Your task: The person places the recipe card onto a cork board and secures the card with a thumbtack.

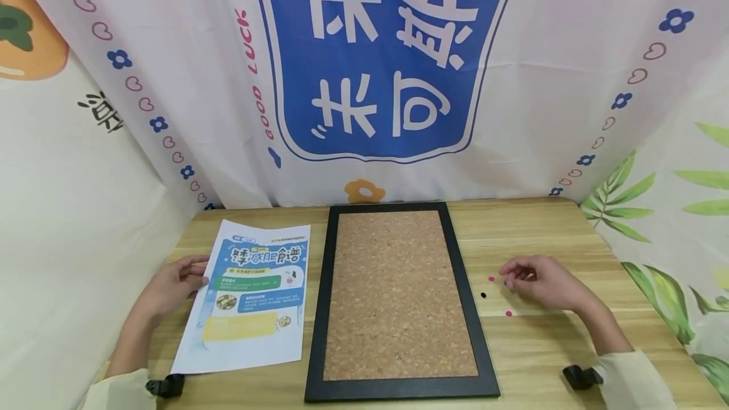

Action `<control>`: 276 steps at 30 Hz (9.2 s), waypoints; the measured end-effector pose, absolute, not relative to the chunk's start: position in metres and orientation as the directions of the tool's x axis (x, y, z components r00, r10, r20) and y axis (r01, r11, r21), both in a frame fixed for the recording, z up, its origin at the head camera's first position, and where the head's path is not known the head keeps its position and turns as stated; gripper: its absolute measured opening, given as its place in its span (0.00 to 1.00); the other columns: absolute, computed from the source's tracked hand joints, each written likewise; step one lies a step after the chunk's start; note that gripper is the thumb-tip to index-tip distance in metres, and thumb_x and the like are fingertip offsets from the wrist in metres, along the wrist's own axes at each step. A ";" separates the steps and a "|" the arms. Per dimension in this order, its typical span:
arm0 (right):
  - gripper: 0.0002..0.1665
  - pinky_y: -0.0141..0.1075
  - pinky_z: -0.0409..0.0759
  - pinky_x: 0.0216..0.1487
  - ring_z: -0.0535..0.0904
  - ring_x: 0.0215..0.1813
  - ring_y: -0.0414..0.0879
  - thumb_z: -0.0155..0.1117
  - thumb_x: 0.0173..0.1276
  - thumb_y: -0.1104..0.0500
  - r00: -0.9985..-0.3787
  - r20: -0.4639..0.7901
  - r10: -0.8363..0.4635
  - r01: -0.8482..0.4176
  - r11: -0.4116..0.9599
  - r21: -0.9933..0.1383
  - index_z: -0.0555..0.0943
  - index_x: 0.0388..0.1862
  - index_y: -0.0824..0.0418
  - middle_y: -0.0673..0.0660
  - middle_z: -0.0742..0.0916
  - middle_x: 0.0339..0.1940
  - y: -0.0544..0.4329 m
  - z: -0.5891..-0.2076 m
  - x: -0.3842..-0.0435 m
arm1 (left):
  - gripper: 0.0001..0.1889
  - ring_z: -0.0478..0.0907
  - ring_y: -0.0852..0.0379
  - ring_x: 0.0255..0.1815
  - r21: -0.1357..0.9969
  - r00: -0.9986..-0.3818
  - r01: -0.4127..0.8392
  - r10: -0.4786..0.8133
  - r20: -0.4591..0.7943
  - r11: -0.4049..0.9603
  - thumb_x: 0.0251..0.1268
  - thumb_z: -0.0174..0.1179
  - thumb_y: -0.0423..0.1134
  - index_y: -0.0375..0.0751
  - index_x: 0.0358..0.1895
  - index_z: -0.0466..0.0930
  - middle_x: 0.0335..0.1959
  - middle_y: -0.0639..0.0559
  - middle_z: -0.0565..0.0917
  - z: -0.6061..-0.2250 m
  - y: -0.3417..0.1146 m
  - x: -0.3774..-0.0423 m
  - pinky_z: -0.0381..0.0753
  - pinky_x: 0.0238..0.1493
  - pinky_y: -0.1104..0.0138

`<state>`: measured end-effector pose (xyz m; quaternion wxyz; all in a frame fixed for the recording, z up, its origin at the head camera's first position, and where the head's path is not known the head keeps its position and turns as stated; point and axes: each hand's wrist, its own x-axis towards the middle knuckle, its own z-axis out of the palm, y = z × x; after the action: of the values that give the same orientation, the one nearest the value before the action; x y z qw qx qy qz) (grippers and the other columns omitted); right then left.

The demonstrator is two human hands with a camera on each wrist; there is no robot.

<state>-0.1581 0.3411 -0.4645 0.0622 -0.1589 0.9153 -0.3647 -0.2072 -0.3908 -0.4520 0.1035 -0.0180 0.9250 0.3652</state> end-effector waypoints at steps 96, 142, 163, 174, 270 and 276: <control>0.14 0.31 0.84 0.47 0.83 0.45 0.42 0.67 0.78 0.61 -0.932 0.059 -0.358 -0.256 0.533 -0.807 0.85 0.57 0.67 0.56 0.89 0.43 0.267 -0.427 -0.186 | 0.30 0.86 0.54 0.45 0.972 -0.975 -0.133 0.149 -0.163 0.193 0.75 0.60 0.26 0.44 0.78 0.71 0.65 0.37 0.81 -0.456 -0.181 -0.244 0.87 0.45 0.64; 0.12 0.31 0.80 0.41 0.79 0.42 0.50 0.69 0.77 0.61 -0.923 0.045 -0.382 -0.245 0.494 -0.835 0.87 0.56 0.63 0.57 0.88 0.43 0.212 -0.422 -0.200 | 0.34 0.89 0.50 0.41 0.876 -0.915 -0.096 0.304 -0.265 0.473 0.69 0.66 0.21 0.39 0.77 0.71 0.53 0.36 0.84 -0.460 -0.139 -0.247 0.93 0.39 0.61; 0.13 0.36 0.78 0.49 0.79 0.45 0.49 0.70 0.76 0.59 -0.909 -0.017 -0.417 -0.240 0.554 -0.797 0.89 0.56 0.61 0.53 0.89 0.43 0.177 -0.430 -0.231 | 0.40 0.87 0.53 0.34 0.820 -0.920 -0.040 0.300 -0.253 0.570 0.64 0.67 0.18 0.34 0.80 0.67 0.49 0.38 0.84 -0.458 -0.132 -0.247 0.92 0.35 0.65; 0.13 0.39 0.76 0.53 0.79 0.47 0.50 0.70 0.77 0.59 -0.905 -0.036 -0.424 -0.208 0.513 -0.833 0.89 0.57 0.60 0.53 0.88 0.45 0.159 -0.441 -0.253 | 0.38 0.86 0.53 0.34 0.825 -0.922 -0.038 0.299 -0.246 0.563 0.64 0.67 0.19 0.33 0.79 0.68 0.48 0.39 0.84 -0.458 -0.128 -0.240 0.92 0.35 0.65; 0.11 0.45 0.80 0.64 0.83 0.51 0.49 0.68 0.79 0.55 -0.918 -0.069 -0.390 -0.174 0.554 -0.814 0.89 0.55 0.54 0.53 0.91 0.49 0.088 -0.482 -0.344 | 0.37 0.84 0.56 0.29 0.773 -0.923 0.037 0.318 -0.216 0.633 0.65 0.68 0.21 0.33 0.78 0.70 0.40 0.44 0.84 -0.457 -0.128 -0.234 0.89 0.31 0.67; 0.11 0.43 0.80 0.61 0.83 0.49 0.49 0.69 0.79 0.56 -0.917 -0.075 -0.391 -0.176 0.568 -0.804 0.89 0.55 0.54 0.53 0.91 0.48 0.086 -0.481 -0.348 | 0.37 0.83 0.56 0.29 0.769 -0.921 0.039 0.321 -0.221 0.639 0.65 0.68 0.22 0.34 0.78 0.70 0.40 0.45 0.83 -0.456 -0.127 -0.234 0.88 0.31 0.68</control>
<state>-0.3481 0.0862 -0.4808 0.1230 -0.1618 0.8767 -0.4359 -0.2337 -0.1274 -0.4559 0.1712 0.1012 0.8888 0.4129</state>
